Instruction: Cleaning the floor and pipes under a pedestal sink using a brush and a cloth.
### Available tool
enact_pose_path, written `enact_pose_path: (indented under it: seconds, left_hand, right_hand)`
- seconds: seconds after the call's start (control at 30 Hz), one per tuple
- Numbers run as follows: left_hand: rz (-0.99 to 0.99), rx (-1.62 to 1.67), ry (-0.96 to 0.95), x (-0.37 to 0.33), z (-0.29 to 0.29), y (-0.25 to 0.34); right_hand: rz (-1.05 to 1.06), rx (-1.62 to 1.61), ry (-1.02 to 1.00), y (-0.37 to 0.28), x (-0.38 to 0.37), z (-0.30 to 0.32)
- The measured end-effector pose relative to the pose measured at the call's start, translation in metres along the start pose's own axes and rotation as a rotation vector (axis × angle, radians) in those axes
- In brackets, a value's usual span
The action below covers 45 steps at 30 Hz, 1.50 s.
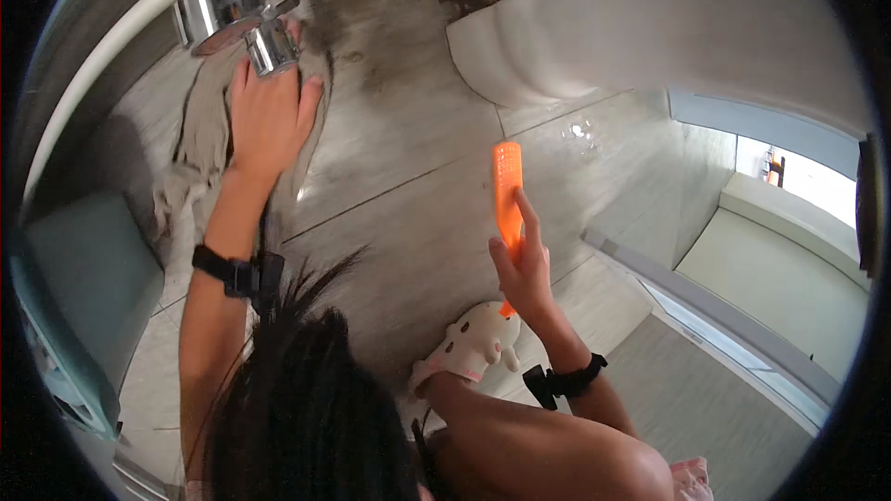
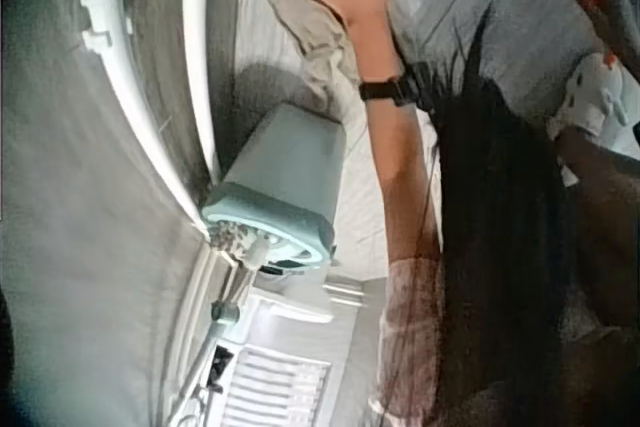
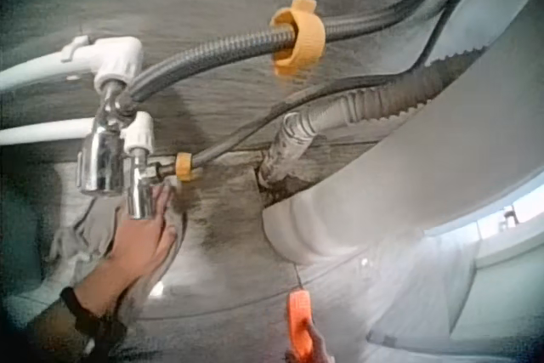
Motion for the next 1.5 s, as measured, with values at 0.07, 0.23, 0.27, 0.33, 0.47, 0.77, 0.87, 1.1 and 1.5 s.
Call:
enact_pose_path:
  seconds: [0.07, 0.23, 0.27, 0.33, 0.47, 0.77, 0.87, 1.1, 1.5]
  left_hand:
    - [-0.084, 0.006, 0.084, -0.023, -0.016, -0.001]
    - [-0.164, -0.055, 0.044, -0.067, -0.029, 0.019]
    - [-0.164, -0.057, 0.049, -0.072, -0.030, 0.020]
    - [-0.298, -0.101, 0.169, -0.077, -0.027, 0.033]
    - [-0.513, -0.072, 0.023, -0.027, -0.033, 0.067]
    - [-0.256, -0.003, -0.153, -0.004, 0.009, 0.062]
    - [-0.172, -0.121, -0.041, -0.031, -0.008, 0.050]
    - [-0.215, -0.039, 0.149, -0.115, -0.046, 0.048]
    - [-0.249, 0.465, 0.218, -0.166, -0.072, 0.049]
  right_hand:
    - [-0.104, -0.158, 0.001, -0.003, -0.005, -0.004]
    - [-0.203, -0.253, -0.060, -0.019, -0.021, -0.027]
    - [-0.038, -0.246, -0.041, -0.030, -0.023, -0.026]
    - [-0.018, -0.234, -0.057, -0.033, -0.024, -0.026]
    - [-0.118, -0.277, -0.070, -0.035, -0.028, -0.029]
    - [-0.005, -0.311, 0.007, -0.013, -0.034, -0.028]
    - [0.059, -0.281, -0.001, -0.016, -0.032, -0.033]
    - [-0.077, -0.232, -0.066, -0.022, -0.028, -0.019]
    - [-0.195, -0.172, -0.181, -0.018, -0.009, -0.019]
Point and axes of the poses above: each hand's wrist, its own x-axis away from the middle knuckle, its own z-axis out of the back of the hand, y = z × x, the point moved 7 cm from there along -x, towards the middle knuckle, and after that the axes turned 7 degrees about y, right-handed, at the moved point
